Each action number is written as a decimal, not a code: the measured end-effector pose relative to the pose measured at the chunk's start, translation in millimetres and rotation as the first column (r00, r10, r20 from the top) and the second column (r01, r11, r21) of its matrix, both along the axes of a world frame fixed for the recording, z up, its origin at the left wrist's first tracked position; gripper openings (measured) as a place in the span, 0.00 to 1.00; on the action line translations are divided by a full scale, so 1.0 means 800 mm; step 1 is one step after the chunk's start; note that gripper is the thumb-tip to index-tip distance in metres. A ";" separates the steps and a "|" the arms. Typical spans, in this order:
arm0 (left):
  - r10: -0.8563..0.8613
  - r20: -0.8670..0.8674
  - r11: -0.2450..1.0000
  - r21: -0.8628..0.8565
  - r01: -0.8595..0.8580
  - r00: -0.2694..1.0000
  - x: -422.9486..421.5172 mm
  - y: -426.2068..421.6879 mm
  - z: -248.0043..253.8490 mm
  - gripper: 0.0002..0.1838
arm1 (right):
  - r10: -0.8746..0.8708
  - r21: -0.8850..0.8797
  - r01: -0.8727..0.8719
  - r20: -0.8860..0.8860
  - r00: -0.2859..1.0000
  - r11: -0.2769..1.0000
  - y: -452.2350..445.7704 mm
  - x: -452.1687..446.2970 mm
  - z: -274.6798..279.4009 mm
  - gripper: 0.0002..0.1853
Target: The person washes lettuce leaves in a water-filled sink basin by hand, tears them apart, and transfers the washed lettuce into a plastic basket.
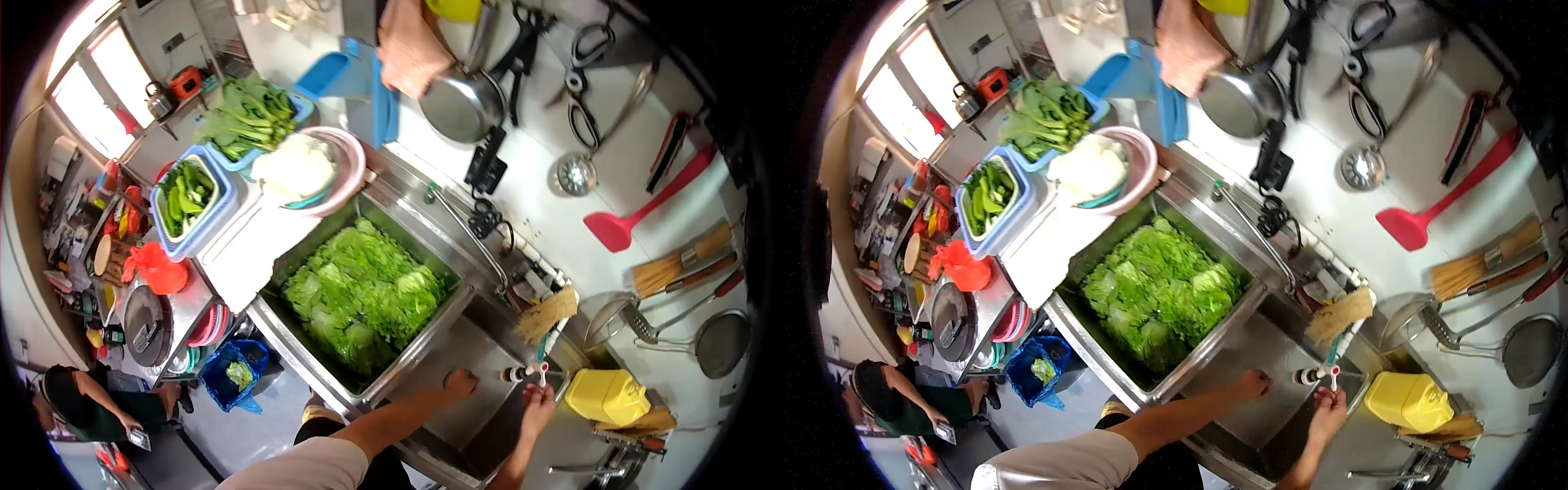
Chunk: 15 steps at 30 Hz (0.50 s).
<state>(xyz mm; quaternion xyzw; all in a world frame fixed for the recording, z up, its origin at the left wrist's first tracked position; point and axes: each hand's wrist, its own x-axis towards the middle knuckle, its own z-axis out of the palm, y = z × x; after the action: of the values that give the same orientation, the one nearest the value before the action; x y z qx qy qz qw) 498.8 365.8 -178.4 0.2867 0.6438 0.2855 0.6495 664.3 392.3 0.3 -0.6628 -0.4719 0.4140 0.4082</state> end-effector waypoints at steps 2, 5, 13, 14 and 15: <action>-0.032 -0.081 0.999 0.039 0.035 0.996 -0.028 -0.013 0.020 0.16 | 0.123 -0.051 -0.112 0.307 0.944 0.992 0.012 -0.010 0.020 0.07; -0.071 -0.224 0.982 0.155 0.107 0.972 -0.069 -0.030 0.044 0.13 | 0.069 -0.003 -0.113 0.811 0.581 0.994 0.015 -0.045 0.044 0.10; 0.008 -0.695 0.754 0.476 0.453 0.719 -0.100 -0.090 0.138 0.12 | 0.144 -0.028 -0.143 0.301 0.943 0.989 -0.017 -0.066 0.034 0.08; -0.007 -0.712 0.696 0.501 0.515 0.702 -0.109 -0.094 0.164 0.13 | 0.212 -0.045 -0.207 0.195 0.958 0.977 -0.025 -0.062 0.048 0.10; -0.113 -0.683 0.612 0.524 0.592 0.722 -0.133 -0.092 0.216 0.14 | 0.229 -0.013 -0.230 -0.057 0.972 0.973 -0.035 -0.064 0.066 0.12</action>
<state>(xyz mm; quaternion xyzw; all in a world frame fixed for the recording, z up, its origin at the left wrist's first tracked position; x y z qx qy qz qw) 392.1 292.3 -5.9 0.7161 0.5729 0.2658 0.2971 612.7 364.1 53.2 -0.5959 -0.5299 0.4812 0.3640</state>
